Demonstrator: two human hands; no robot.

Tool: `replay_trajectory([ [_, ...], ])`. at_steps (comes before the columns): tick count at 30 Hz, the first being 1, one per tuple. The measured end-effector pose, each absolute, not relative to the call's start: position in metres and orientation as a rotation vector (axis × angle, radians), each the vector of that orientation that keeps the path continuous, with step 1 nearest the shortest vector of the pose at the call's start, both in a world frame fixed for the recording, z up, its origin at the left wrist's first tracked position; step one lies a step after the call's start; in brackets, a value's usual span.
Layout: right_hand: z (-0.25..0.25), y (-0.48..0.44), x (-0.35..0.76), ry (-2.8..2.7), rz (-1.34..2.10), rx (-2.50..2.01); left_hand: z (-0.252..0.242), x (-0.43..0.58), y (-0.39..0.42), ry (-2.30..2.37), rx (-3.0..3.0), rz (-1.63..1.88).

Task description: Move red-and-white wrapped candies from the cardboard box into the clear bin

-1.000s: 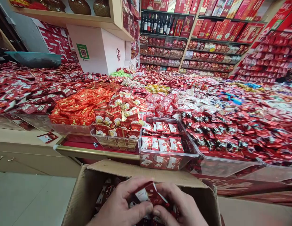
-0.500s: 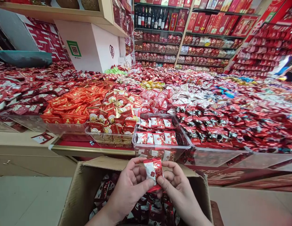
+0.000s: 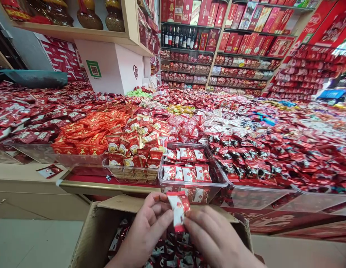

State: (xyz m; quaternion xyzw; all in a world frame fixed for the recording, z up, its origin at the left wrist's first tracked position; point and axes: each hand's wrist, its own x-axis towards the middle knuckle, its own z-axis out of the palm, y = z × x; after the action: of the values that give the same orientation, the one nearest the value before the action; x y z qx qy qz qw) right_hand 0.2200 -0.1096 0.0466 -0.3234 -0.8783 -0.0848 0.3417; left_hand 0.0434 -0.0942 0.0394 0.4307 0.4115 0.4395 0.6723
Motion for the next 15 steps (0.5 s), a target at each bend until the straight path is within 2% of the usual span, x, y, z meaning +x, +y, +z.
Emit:
replay_trajectory([
  [3, 0.067, -0.072, 0.231, -2.224, -0.257, -0.98, 0.035, 0.032, -0.099, 0.902, 1.092, 0.871],
  [6, 0.077, -0.016, 0.232, -2.289, -0.335, -1.189, 0.013, 0.017, -0.102, 0.935, 1.327, 0.47],
  [10, 0.072, 0.046, 0.217, -2.532, -0.467, -1.374, -0.042, -0.005, -0.103, 1.183, 1.823, -0.027],
  [15, 0.054, 0.069, 0.205, -2.668, -0.537, -1.411, -0.11, -0.016, -0.1, 1.247, 1.907, -0.108],
])
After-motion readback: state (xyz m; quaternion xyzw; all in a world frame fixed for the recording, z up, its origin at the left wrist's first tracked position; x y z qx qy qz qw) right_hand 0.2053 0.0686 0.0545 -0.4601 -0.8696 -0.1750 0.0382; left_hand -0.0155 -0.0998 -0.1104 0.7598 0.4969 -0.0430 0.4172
